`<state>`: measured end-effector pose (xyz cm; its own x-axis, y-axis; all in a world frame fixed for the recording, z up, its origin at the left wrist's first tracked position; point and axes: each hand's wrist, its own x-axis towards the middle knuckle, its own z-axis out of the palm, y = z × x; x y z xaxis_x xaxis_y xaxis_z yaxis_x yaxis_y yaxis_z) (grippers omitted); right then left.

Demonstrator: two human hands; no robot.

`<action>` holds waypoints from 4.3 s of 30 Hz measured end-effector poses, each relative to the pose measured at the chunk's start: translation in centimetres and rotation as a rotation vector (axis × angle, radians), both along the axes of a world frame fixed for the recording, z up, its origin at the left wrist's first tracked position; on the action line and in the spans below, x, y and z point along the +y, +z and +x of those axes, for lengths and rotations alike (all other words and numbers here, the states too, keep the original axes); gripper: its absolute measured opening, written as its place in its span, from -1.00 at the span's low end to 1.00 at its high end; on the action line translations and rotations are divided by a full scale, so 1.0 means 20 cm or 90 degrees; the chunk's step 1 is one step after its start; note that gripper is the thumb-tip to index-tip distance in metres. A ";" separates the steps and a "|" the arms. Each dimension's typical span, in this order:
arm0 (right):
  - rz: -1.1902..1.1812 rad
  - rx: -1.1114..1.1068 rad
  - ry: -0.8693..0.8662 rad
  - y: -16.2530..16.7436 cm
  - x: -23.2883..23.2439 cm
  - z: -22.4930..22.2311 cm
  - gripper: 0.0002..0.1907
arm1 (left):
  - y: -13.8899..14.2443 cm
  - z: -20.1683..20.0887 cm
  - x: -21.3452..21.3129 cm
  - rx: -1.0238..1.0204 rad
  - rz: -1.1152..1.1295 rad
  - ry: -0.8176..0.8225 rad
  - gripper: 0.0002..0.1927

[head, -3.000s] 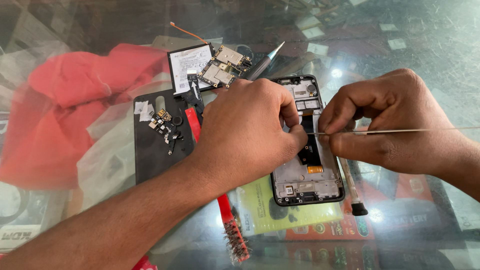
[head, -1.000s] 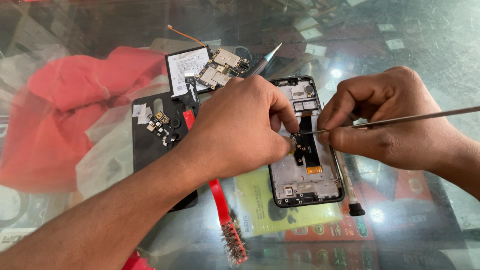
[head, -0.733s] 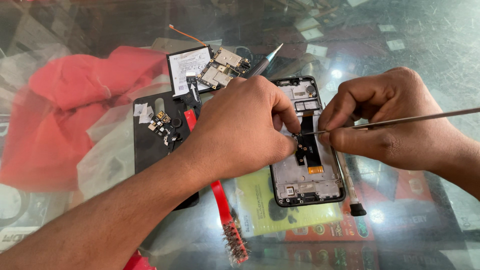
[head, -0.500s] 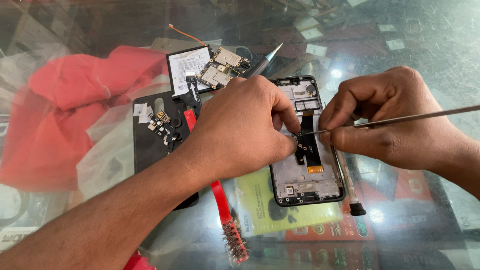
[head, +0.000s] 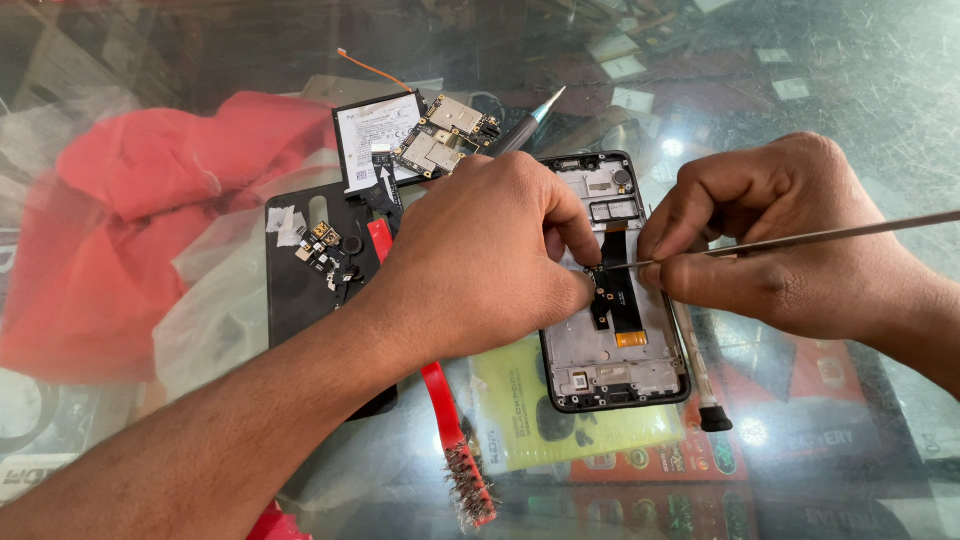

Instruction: The person repairs a disassembled smartphone on a glass work table, using a long metal pry tool to lift and adjust a flex-cable connector inside the phone frame. They reposition the small component with their fingers and the tool, then press the connector into place on the board.

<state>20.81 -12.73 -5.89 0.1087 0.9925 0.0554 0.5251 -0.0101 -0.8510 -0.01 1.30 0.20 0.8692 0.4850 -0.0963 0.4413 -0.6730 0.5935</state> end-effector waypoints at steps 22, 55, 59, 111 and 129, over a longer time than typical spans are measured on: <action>0.003 -0.001 -0.013 -0.01 0.00 0.00 -0.85 | 0.00 0.00 0.00 0.001 0.003 -0.006 -0.81; 0.009 -0.007 -0.003 -0.01 -0.01 0.00 -0.86 | 0.00 0.00 0.00 -0.010 0.015 -0.011 -0.81; -0.006 -0.012 -0.017 0.00 -0.01 0.00 -0.88 | 0.00 0.00 0.00 -0.002 0.013 -0.007 -0.81; 0.174 -0.201 0.129 0.03 -0.01 -0.03 -0.86 | 0.00 0.00 -0.01 0.009 0.010 -0.004 -0.84; 0.169 -0.231 0.101 0.05 -0.01 -0.04 -0.87 | 0.01 0.01 -0.01 0.008 0.005 -0.008 -0.86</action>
<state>20.02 -12.99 -4.97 -0.1156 0.9419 0.3154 0.7665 0.2866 -0.5748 0.16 1.17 0.34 0.8738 0.4750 -0.1039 0.4407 -0.6834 0.5820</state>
